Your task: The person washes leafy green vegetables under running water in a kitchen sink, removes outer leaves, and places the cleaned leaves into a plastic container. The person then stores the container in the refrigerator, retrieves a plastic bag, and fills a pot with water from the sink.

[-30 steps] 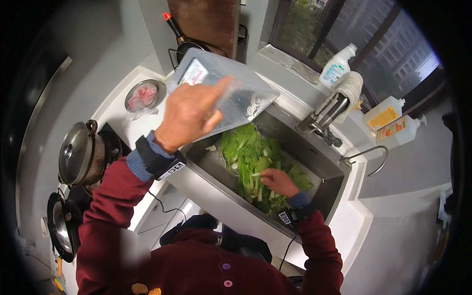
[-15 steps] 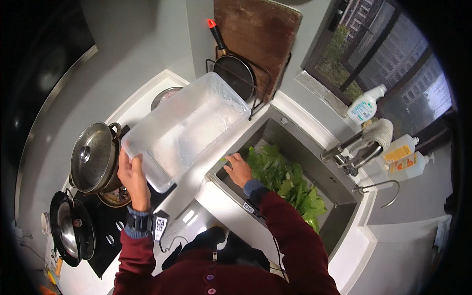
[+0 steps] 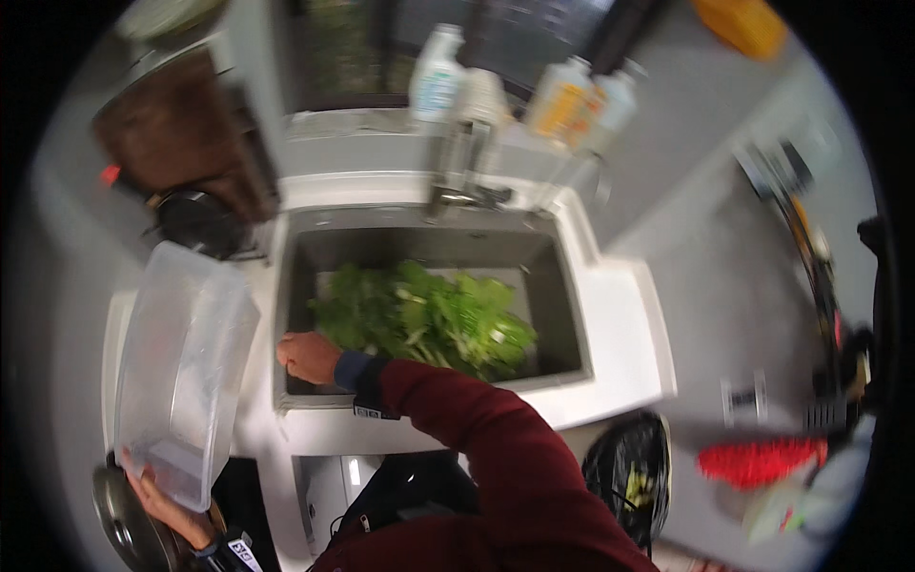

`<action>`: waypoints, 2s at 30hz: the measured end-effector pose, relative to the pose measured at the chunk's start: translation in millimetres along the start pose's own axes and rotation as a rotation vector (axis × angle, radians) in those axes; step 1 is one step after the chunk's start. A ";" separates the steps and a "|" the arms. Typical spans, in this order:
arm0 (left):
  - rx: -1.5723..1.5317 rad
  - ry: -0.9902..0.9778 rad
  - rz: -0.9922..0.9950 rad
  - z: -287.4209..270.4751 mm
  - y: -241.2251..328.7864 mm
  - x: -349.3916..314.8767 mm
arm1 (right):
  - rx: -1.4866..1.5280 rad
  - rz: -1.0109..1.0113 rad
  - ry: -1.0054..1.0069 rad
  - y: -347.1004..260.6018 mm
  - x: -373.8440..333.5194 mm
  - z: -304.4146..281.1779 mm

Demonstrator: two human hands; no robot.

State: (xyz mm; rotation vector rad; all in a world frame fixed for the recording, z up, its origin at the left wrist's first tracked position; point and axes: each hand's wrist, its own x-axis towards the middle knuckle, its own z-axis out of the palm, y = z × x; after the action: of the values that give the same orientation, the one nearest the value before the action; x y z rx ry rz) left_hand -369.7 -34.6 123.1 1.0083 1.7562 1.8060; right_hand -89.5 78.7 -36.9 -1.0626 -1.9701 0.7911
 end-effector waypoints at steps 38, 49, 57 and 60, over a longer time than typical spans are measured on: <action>-0.848 -2.186 0.416 -20.5 105.6 -586.2 | 0.470 0.750 1.859 -471.5 -668.3 84.0; -2.785 -2.011 1.510 -213.3 147.2 -786.2 | 0.225 0.166 2.602 -510.0 -802.4 221.3; -2.660 -2.433 1.009 -312.2 124.4 -874.9 | 0.305 -0.115 3.147 -581.9 -836.2 281.0; -1.992 -2.979 0.723 -381.9 98.6 -885.9 | 0.133 0.109 3.326 -636.8 -844.0 323.7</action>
State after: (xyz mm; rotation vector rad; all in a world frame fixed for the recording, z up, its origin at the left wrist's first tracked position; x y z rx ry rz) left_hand -62.4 -952.4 63.4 -2.1056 3.6314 0.3815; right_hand -301.9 -1004.9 22.8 -0.6110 1.0344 -0.8764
